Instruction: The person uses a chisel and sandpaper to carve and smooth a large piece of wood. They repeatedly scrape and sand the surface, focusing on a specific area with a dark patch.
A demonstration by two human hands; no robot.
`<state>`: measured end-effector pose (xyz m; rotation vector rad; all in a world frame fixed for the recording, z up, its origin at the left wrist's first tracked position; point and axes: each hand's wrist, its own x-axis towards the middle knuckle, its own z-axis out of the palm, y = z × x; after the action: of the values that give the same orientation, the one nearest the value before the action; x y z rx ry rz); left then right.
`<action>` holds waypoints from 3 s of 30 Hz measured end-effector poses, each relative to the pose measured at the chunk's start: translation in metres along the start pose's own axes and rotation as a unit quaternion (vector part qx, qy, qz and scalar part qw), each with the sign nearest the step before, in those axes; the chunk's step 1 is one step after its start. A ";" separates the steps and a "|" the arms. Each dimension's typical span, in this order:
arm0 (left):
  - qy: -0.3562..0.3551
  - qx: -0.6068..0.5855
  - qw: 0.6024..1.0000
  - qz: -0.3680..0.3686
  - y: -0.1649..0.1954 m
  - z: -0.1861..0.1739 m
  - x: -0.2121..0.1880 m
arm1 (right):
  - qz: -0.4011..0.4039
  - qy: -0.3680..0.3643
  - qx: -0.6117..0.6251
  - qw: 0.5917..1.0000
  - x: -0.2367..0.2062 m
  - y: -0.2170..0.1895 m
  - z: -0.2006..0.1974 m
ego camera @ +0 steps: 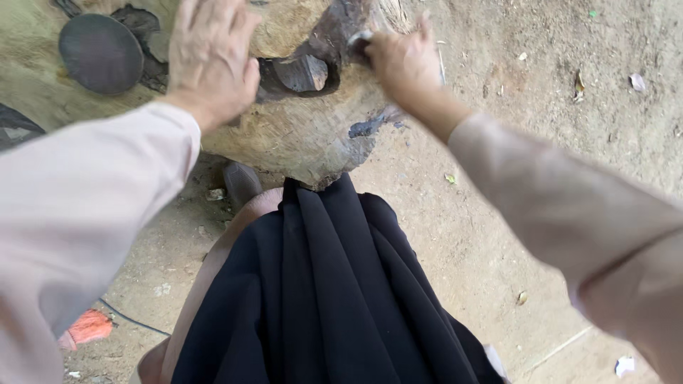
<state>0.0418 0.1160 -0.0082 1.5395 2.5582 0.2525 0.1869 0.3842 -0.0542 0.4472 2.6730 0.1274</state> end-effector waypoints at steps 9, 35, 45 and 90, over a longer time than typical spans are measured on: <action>-0.134 -0.058 0.973 -0.179 0.033 0.010 -0.035 | 0.014 0.009 0.046 0.999 0.010 0.005 0.017; -0.305 -0.022 0.911 -0.275 0.044 -0.012 -0.003 | -0.019 -0.049 0.113 0.992 0.002 -0.004 -0.015; -0.310 -0.014 0.910 -0.275 0.042 -0.011 0.002 | -0.104 -0.097 0.054 0.988 -0.016 0.037 -0.035; -0.299 -0.046 0.907 -0.293 0.048 -0.016 0.004 | 0.033 -0.035 0.188 0.981 -0.001 0.009 -0.021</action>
<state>0.0778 0.1403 0.0182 0.6078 2.3030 -0.1508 0.1814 0.3924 -0.0332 0.6442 2.6128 -0.3741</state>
